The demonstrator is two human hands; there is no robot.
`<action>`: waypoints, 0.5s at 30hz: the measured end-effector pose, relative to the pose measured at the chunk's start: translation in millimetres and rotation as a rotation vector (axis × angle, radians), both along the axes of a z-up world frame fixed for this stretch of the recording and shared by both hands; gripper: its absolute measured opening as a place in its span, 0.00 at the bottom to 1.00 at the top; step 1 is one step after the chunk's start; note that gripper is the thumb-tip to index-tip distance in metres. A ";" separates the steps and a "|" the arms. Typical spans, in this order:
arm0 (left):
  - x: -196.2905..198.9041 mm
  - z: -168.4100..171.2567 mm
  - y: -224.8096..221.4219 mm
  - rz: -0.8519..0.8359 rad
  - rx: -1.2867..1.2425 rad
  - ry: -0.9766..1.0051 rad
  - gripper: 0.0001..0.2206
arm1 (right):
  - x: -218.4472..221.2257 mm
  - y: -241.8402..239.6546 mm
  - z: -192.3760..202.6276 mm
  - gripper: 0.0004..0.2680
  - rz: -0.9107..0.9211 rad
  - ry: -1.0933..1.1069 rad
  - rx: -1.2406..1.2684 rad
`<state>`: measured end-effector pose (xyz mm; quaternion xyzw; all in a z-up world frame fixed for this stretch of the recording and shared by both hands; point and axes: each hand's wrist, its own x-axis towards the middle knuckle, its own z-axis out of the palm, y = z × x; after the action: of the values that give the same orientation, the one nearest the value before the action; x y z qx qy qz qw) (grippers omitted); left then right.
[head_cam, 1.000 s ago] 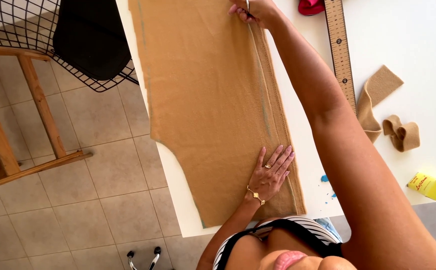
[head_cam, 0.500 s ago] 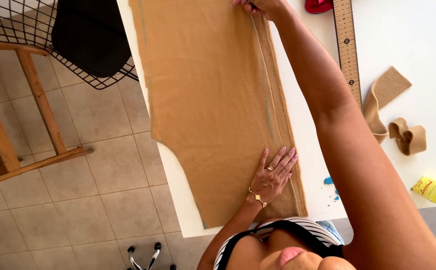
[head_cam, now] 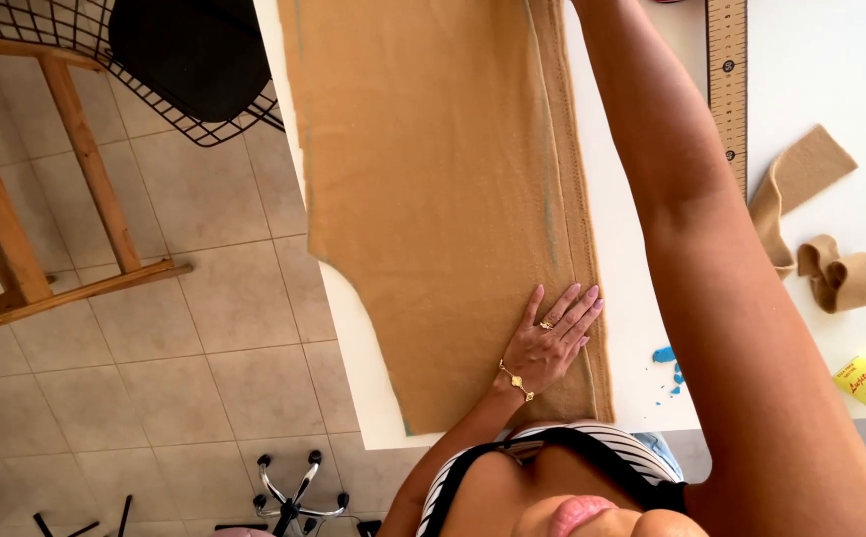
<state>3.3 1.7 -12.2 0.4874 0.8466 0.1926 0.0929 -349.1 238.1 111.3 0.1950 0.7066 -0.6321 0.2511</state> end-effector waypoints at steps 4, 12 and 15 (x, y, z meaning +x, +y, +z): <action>1.8 3.7 -0.1 0.011 0.012 -0.015 0.27 | 40.5 15.0 4.9 0.11 0.003 0.014 0.017; -2.2 6.7 -1.2 0.007 0.026 -0.003 0.26 | 83.4 24.1 10.3 0.12 0.005 0.029 0.051; -2.5 6.8 -1.1 0.004 0.027 0.015 0.27 | 93.4 26.2 14.0 0.12 0.010 0.032 0.072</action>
<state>0.8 0.6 -5.4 0.4884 0.8455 0.2007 0.0795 -255.7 264.3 125.2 0.1904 0.7339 -0.6080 0.2355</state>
